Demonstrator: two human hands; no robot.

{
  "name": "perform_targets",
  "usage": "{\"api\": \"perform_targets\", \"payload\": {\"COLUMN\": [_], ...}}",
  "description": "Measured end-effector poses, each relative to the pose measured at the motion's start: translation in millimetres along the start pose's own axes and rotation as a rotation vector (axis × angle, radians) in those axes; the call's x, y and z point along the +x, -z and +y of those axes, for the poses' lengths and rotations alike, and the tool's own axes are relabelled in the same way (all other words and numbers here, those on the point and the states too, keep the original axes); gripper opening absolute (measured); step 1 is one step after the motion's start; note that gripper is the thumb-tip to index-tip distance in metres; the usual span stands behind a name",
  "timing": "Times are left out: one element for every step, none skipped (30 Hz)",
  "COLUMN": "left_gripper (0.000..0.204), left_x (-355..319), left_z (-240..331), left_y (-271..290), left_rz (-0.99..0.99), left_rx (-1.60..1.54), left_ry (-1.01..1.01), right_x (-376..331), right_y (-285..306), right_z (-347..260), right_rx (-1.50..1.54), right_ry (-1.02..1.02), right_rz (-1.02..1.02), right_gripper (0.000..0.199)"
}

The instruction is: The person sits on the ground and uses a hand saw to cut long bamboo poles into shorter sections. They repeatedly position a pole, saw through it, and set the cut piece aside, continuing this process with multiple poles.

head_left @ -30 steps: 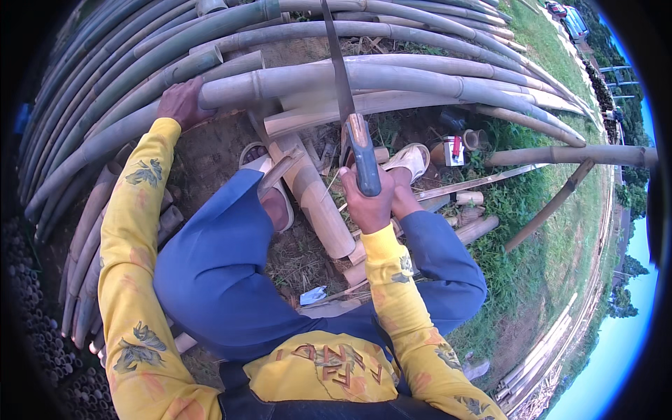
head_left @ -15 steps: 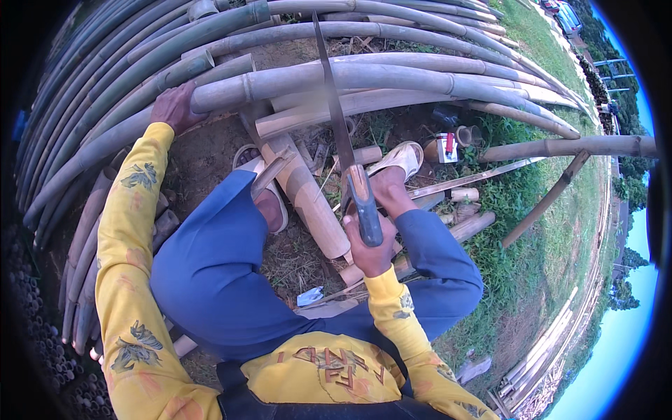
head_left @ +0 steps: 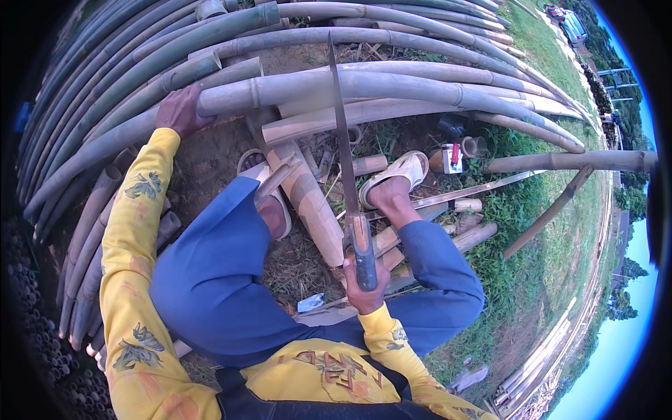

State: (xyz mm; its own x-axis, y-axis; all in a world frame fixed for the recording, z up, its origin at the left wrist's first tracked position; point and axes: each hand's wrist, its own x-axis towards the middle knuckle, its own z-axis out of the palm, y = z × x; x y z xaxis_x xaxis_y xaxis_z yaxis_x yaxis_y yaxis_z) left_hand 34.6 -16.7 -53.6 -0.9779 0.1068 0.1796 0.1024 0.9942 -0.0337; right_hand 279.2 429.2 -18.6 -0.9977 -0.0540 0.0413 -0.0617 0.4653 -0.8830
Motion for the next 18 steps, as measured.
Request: {"api": "perform_targets", "payload": {"left_gripper": [0.078,0.078,0.078,0.077,0.076,0.075,0.073,0.072,0.070,0.069,0.067,0.066,0.066,0.066,0.066,0.066,0.066,0.066], "left_x": [-2,-4,-4,-5,1,6,8,10,7,4,4,-1,-3,-4,-4,-1,0,1], "left_z": [2,3,4,4,8,14,14,13,12,9,5,1,0,-1,0,4,6,12], "left_y": [-1,-3,-1,1,3,4,7,11,8,9,6,2,-1,-3,-3,-1,4,6], "left_rz": [0.007,0.014,0.026,0.014,0.019,0.020,0.008,-0.004,-0.018,-0.010,0.003,0.004,0.023,0.043,0.063,0.042,0.020,-0.007], "left_rx": [0.001,0.002,0.010,0.006,0.002,-0.012,-0.015,-0.019,-0.028,-0.021,-0.015,-0.005,-0.014,-0.025,-0.033,-0.032,-0.020,-0.023], "left_ry": [0.001,0.004,0.003,0.004,-0.001,-0.005,-0.017,-0.031,-0.024,-0.017,-0.010,0.003,0.001,0.000,-0.009,0.003,0.015,0.014], "right_x": [6,20,51,83,126,159,177,165,144,102,54,18,-5,-26,-19,6,40,76], "right_y": [-1,-3,-7,-11,-13,-12,-15,-17,-19,-22,-17,-11,-3,6,7,5,1,-2], "right_z": [1,4,3,1,3,-8,-19,-18,-9,16,38,26,21,16,12,9,6,1], "right_rx": [0.055,0.111,0.171,0.229,0.283,0.283,0.286,0.245,0.197,0.228,0.157,0.111,0.073,0.030,0.060,0.094,0.131,0.160], "right_ry": [-0.010,-0.019,-0.031,-0.040,-0.040,-0.035,-0.035,-0.048,-0.058,-0.082,-0.063,0.017,-0.032,-0.080,-0.084,-0.081,-0.088,-0.094], "right_rz": [0.057,0.111,0.110,0.109,0.058,0.059,0.044,0.054,0.044,0.074,0.058,0.057,0.013,-0.035,0.023,0.086,0.075,0.067], "right_gripper": [0.032,0.020,0.012,0.006,0.010,0.015,0.020,0.019,0.018,0.015,0.016,0.032,0.036,0.040,0.034,0.029,0.022,0.015]}}
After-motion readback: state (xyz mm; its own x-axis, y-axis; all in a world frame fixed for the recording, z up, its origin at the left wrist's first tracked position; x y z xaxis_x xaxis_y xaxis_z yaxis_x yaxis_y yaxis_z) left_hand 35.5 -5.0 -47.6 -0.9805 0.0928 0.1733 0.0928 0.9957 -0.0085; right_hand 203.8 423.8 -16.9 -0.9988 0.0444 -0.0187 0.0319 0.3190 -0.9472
